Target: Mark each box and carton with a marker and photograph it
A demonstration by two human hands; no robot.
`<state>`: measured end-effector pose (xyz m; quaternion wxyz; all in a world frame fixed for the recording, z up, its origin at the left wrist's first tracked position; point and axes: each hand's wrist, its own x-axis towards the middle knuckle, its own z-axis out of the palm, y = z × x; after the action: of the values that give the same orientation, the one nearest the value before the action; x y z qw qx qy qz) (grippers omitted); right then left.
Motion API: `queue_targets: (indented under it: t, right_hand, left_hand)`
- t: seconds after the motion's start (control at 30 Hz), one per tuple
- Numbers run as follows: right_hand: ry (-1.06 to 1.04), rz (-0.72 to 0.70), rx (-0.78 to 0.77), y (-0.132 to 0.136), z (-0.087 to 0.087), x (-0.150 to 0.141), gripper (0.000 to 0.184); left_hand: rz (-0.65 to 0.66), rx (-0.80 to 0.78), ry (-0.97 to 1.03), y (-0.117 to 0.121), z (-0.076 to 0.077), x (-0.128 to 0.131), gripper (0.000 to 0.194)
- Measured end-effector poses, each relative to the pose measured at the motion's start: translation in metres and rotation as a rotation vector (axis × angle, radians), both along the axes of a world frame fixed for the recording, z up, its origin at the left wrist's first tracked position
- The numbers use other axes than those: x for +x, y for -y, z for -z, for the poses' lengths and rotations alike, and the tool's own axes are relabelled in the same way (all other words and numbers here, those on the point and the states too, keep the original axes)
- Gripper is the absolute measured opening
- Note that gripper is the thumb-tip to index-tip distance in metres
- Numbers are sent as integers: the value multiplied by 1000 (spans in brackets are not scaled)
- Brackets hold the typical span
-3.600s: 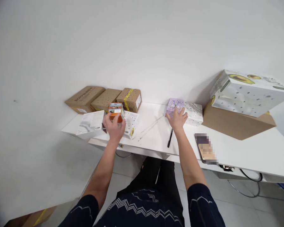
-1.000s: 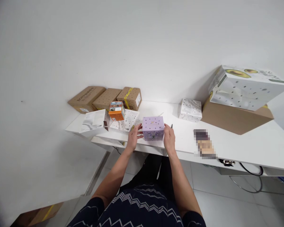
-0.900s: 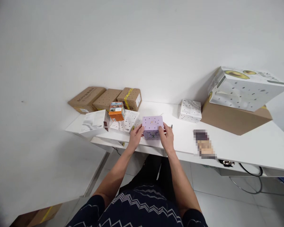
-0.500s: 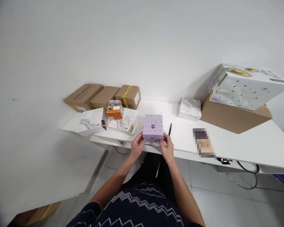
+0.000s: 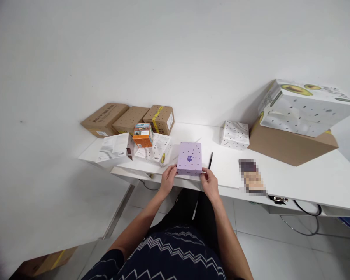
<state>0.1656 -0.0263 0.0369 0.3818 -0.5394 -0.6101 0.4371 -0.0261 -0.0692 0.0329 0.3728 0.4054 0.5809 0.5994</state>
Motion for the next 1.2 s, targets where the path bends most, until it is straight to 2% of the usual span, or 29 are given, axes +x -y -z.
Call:
queue_targets:
  t: [0.1,0.23,0.3,0.43,0.53,0.63,0.77,0.83,0.93,1.03,1.1,1.2]
  right_hand:
    - [14,-59,-7,-4,-1,4,37]
    - [43,-24,-32,-14,3,13,39]
    - [177,37,-16,-22,4,17,41]
    - [590,134,22,-39,-1,15,51]
    - [768,73,-18,-48,-5,7,52]
    - [805,-11,-23,-54,-5,4,45]
    - [464,13,-11,-65,1,14,29]
    - [333,38,-28,-70,3,25,21]
    - [209,75,-49,-73,-1,43,28]
    - [-223,116,-46,-71,-16,52,31]
    - [-483,96,10,-70,-33,50,30]
    - [-556,53,138,-71,-60,33,34]
  left_hand:
    - [-5,-17,-100,-9,-7,-3,44]
    - [-7,-67,-186,-17,-10,-4,47]
    - [3,-78,-187,-18,-10,-4,49]
    - [4,-84,-177,-17,-9,-4,50]
    - [18,-95,-172,-16,-8,-2,49]
    - [40,-88,-167,-14,-7,3,48]
    - [75,-104,-147,-9,-2,11,53]
    - [36,-88,-162,-7,-5,12,58]
    - [-48,103,-338,-8,-20,12,47]
    - [-2,329,-614,-19,-47,15,20]
    - [106,369,-773,-32,-62,22,23]
    - [300,331,-919,-53,-72,39,28]
